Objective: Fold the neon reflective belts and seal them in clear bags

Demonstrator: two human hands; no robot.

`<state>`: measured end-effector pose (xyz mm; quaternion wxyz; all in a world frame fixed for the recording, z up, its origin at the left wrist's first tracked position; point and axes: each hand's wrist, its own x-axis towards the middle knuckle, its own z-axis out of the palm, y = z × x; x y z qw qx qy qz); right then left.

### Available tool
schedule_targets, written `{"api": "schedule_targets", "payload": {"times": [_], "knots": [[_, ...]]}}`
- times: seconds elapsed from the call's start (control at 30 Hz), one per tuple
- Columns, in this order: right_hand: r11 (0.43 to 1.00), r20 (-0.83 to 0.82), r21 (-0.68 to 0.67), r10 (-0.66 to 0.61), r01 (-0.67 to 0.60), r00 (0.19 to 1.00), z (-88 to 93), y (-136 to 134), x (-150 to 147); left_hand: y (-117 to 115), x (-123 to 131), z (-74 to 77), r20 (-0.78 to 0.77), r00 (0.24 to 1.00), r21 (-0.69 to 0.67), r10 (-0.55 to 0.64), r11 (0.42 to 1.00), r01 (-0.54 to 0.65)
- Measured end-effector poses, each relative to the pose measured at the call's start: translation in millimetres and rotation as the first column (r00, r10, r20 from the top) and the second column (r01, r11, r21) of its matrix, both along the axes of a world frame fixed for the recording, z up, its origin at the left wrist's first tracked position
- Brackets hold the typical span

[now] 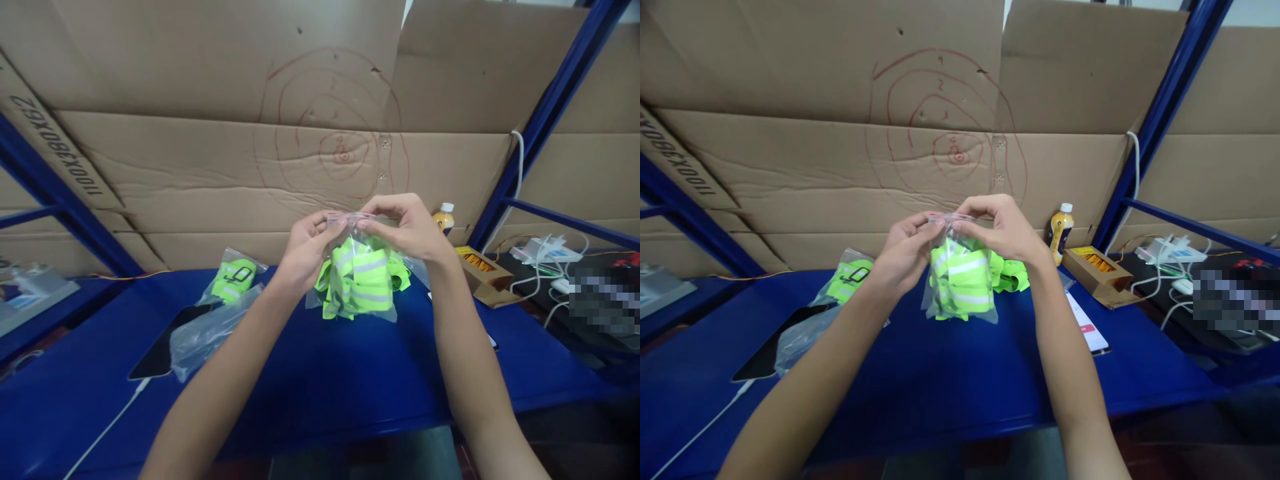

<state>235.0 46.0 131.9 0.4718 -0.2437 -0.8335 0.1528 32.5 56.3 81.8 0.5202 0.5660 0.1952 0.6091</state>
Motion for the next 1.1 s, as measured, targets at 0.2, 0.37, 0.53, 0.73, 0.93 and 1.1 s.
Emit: {"api": "schedule_targets", "payload": {"times": [0.2,0.37,0.53,0.73,0.93,1.1], "knots": [[0.978,-0.131,0.015,-0.205,0.209,0.970,2.5,1.7,16.6,3.7,-7.0,2.1,0.153,0.972,0.073,0.176,0.979,-0.188],[0.962,-0.060,-0.260,-0.101,0.082,0.993,-4.2,11.1,14.9,10.5,-8.9,-1.0,0.124,0.965,0.101,0.229,0.965,-0.242],[0.978,-0.086,-0.175,-0.127,0.110,0.988,-3.7,11.6,12.2,13.5,-7.0,-5.4,0.124,0.962,0.146,0.243,0.955,-0.260],[0.995,0.061,-0.022,-0.098,0.100,0.993,0.2,-2.8,-0.9,-0.6,3.9,-7.6,0.057,0.931,0.273,0.361,0.891,-0.363],[0.996,0.072,-0.023,-0.089,0.090,0.993,-1.8,-2.1,-8.4,-4.5,6.1,-8.1,0.052,0.936,0.346,0.348,0.873,-0.344],[0.996,0.012,-0.049,-0.071,0.072,0.997,-1.9,1.3,-3.5,1.1,4.9,-10.2,0.039,0.943,0.333,0.331,0.885,-0.324]]}}
